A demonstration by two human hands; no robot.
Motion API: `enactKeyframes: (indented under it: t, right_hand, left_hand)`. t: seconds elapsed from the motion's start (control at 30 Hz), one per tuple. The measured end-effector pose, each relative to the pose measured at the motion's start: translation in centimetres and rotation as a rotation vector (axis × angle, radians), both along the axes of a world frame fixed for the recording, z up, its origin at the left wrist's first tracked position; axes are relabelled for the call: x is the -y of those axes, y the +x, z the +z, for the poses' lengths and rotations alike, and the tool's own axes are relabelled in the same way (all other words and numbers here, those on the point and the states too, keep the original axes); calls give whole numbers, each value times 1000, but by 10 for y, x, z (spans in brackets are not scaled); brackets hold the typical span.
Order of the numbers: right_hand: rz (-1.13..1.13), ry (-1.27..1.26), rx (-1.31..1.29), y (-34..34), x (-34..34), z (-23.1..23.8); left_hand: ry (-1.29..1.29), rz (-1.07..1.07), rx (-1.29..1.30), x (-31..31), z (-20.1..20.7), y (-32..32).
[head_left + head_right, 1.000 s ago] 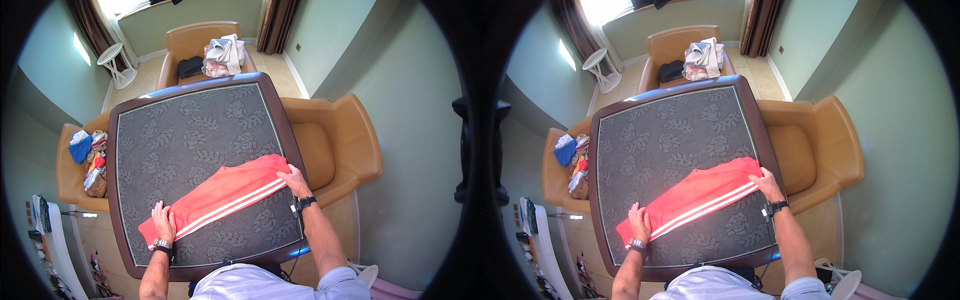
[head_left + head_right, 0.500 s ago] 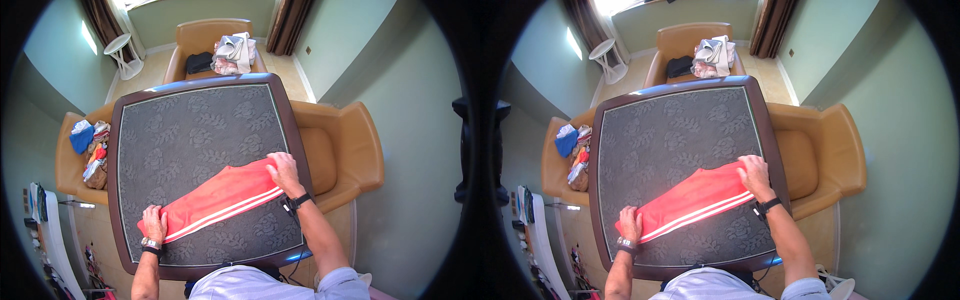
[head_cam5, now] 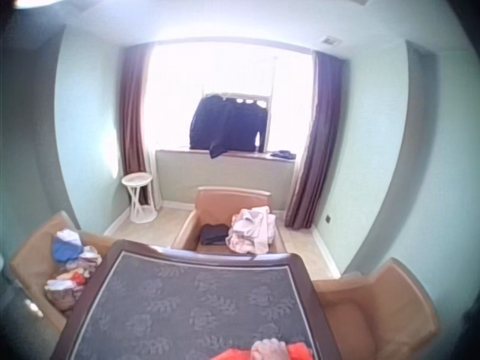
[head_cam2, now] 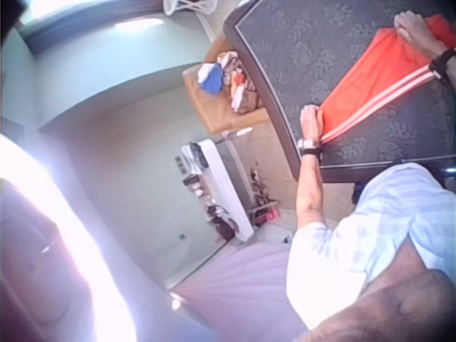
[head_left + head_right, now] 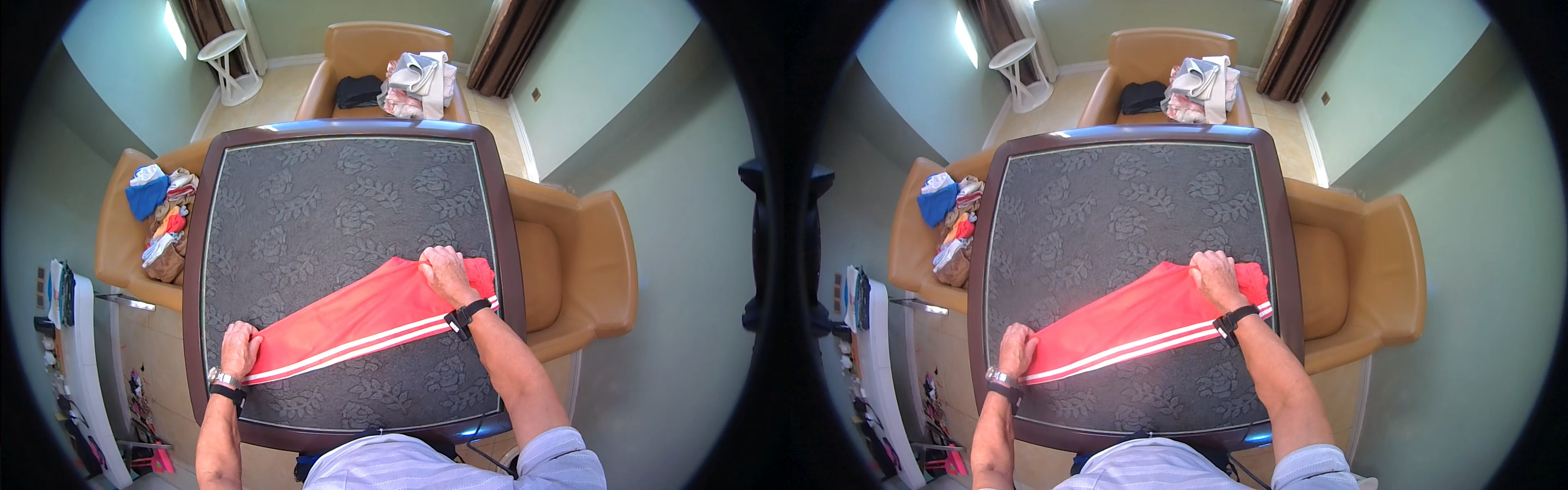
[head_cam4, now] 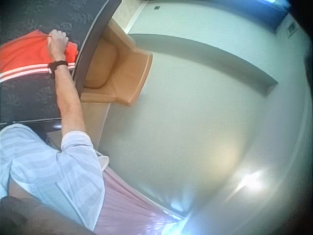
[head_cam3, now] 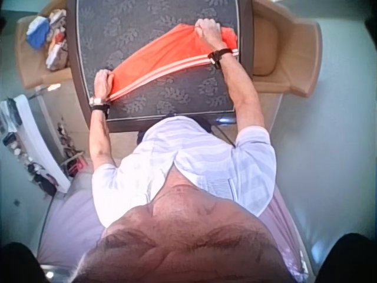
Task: The person folds several pieces of clothing on a dining table, including a blue garment, a white sweater, red pants, and patterned pants. Each item is smoothed, folded into a compact rectangle, and stacked on a nearby side table.
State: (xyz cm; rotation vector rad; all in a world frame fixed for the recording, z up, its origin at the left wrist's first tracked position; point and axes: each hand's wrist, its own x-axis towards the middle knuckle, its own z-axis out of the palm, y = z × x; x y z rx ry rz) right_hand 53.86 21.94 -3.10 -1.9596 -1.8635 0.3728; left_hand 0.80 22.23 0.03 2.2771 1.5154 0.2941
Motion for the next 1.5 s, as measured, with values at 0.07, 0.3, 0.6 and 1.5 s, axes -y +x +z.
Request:
enactKeyframes:
  t: [0.07, 0.3, 0.6, 1.5]
  right_hand:
    - [53, 36, 2, 4, 2, 2]
    - [68, -361, 176, 67, 22, 31]
    - [-11, 45, 173, 75, 41, 63]
    - [-460, 241, -43, 26, 210, 28]
  left_hand:
    - [-68, -12, -74, -1, 1, -1]
    - [-192, -32, -132, -11, 4, -23]
    - [18, 22, 59, -25, 50, -11]
    - [242, -61, 100, 113, -3, 57]
